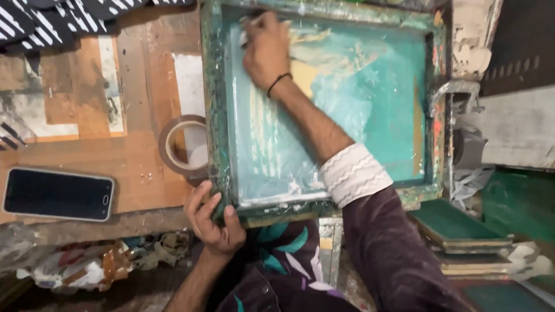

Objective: Cleaning ink residues from a screen printing frame using a cloth and solvent.

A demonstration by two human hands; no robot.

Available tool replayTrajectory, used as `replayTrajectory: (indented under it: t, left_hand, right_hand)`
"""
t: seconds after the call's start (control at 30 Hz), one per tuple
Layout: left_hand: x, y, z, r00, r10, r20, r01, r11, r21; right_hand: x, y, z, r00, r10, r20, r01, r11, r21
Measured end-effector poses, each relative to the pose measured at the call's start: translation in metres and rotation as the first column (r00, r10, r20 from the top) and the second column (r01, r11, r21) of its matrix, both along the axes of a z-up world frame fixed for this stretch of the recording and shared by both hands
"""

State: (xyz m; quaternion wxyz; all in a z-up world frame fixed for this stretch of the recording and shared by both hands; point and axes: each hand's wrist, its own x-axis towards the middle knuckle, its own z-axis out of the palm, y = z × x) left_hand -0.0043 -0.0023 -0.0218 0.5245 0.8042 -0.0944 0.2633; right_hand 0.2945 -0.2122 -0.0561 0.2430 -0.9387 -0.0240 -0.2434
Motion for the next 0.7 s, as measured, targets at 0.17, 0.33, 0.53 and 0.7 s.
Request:
replayTrajectory:
  t: [0.17, 0.33, 0.53, 0.7]
  left_hand:
    - [0.002, 0.002, 0.004, 0.999, -0.018, -0.031, 0.019, 1.0, 0.019]
    - [0.002, 0.001, -0.005, 1.0, -0.013, 0.019, 0.014, 1.0, -0.02]
    - [-0.007, 0.002, 0.001, 0.996, 0.001, -0.088, 0.003, 0.999, 0.043]
    - [-0.007, 0.004, -0.003, 0.997, -0.016, -0.081, 0.016, 1.0, 0.004]
  right_hand:
    - [-0.021, 0.001, -0.014, 0.901, 0.367, -0.23, -0.336, 0.928, 0.162]
    - [-0.126, -0.007, 0.017, 0.658, 0.748, -0.088, -0.751, 0.66, 0.002]
    - [-0.239, -0.018, 0.084, 0.266, 0.771, -0.578, -0.82, 0.497, 0.285]
    - [-0.258, -0.124, 0.099, 0.393, 0.742, -0.543, -0.848, 0.521, 0.098]
